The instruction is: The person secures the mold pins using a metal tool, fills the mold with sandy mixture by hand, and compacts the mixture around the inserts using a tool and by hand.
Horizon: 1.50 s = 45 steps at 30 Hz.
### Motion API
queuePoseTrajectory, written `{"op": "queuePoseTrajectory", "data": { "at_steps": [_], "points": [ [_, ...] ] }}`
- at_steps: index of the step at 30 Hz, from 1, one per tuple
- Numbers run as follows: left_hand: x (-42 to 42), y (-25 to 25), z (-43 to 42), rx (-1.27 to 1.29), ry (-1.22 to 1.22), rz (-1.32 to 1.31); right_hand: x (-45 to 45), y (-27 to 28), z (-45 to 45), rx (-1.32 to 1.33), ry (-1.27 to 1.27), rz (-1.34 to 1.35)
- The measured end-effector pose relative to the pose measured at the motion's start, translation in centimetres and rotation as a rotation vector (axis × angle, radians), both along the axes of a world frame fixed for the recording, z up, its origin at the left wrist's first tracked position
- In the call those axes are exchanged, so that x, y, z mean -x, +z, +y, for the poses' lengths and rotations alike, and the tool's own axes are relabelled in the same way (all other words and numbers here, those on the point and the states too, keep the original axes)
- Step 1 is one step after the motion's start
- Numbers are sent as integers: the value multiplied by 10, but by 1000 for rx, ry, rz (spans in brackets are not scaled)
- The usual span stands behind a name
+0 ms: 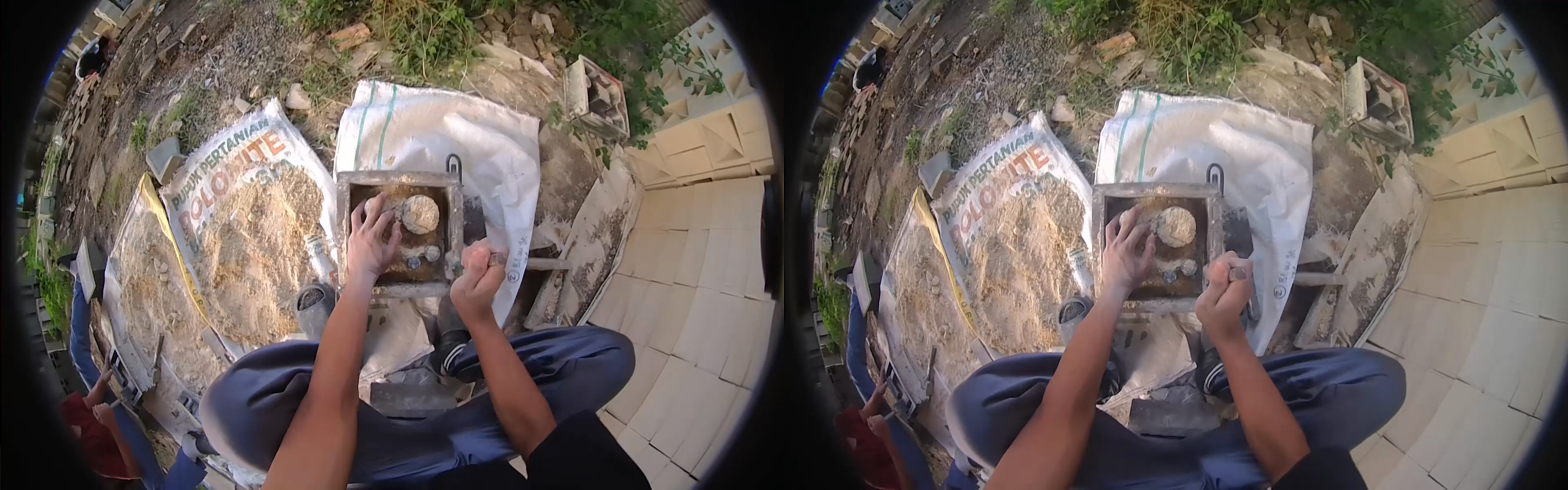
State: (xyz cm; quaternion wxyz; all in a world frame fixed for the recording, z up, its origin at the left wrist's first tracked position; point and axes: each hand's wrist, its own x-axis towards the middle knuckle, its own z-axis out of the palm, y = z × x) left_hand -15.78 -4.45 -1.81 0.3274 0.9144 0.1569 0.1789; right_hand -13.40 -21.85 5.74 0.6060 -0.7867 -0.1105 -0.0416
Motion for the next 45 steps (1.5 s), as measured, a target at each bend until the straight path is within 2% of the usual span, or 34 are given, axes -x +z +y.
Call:
{"op": "queuePoseTrajectory", "data": {
  "at_steps": [2, 4, 6, 7, 8, 10, 11, 12, 14, 16, 18, 19, 20, 22, 23, 24, 26, 27, 28, 30, 32, 34, 35, 36, 38, 39, 40, 42, 43, 44, 45],
  "points": [
    [2, 2, -1, -8, -17, 5, 8, -36, -12, -15, 197, -246],
    [-1, 4, 0, -58, 3, 33, -10, -25, 1, 1, 191, -387],
    [2, 0, -3, -45, 11, 42, -21, -9, 6, 149, 35, -62],
    [-2, 0, -1, -25, 7, 14, -23, 1, 8, 17, -57, -4],
    [0, -2, 0, -4, 4, -2, -27, -3, 10, 16, -47, 1],
    [4, 0, 1, -5, 4, 18, -25, -11, 5, -203, -8, -182],
    [1, 5, 0, -7, 5, 9, -25, -40, 0, -106, 134, -241],
    [1, 7, -1, -25, 3, 17, -31, -42, 2, 93, 159, -461],
    [-1, 5, -1, -61, 11, 40, -43, -6, 28, 136, 66, -96],
    [-6, 3, 1, -63, 4, 10, -54, 4, 33, 120, 5, -129],
    [1, -2, 1, -14, -4, -27, -47, 4, 30, -275, -56, -218],
    [11, -2, -2, -8, -14, -11, -43, -11, 28, -159, 30, -220],
    [11, 0, -2, -17, -16, 6, -48, -19, 26, -156, 26, -235],
    [-1, 7, 0, -45, -3, 24, -69, -4, 48, 202, 119, -369],
    [0, 8, -1, -33, 2, 11, -78, 5, 55, 141, 56, -195],
    [-1, 6, -1, -42, -2, 10, -79, 5, 54, 133, 51, -196],
    [0, 3, 1, -1, -13, -26, -83, 3, 50, -233, -75, -246],
    [0, 2, 1, 6, -5, -36, -83, -19, 44, -343, 10, -285],
    [4, 2, 0, 5, -14, -29, -82, -25, 41, -343, 0, -280],
    [-1, 4, 0, 5, 1, 16, -105, -28, 42, 103, 152, -221],
    [2, 4, -3, -4, 0, 37, -117, -2, 48, 91, 125, -152],
    [-1, 2, -1, -22, 9, -3, -112, 5, 50, -167, -137, -187],
    [-1, 1, 0, -23, 1, -8, -102, -10, 42, -336, -105, -180],
    [4, 2, 1, -28, -6, 4, -99, -21, 42, -339, -114, -169],
    [0, 8, -1, -47, -19, 20, -107, -30, 41, -66, 21, -147],
    [-1, 8, -1, -25, -21, 29, -125, -16, 44, 72, 18, -150],
    [2, 6, -3, -30, -20, 35, -118, -3, 44, 67, 19, -145],
    [-1, 1, 0, -7, -15, 43, -104, 13, 46, -226, -155, -115],
    [-1, -1, 1, -24, -26, 4, -93, -7, 42, -294, -204, -156],
    [4, -1, 0, -19, -37, 17, -89, -26, 39, -287, -216, -145],
    [2, -1, 2, -43, -40, 27, -94, -32, 41, -167, -102, -177]
  ]
}}
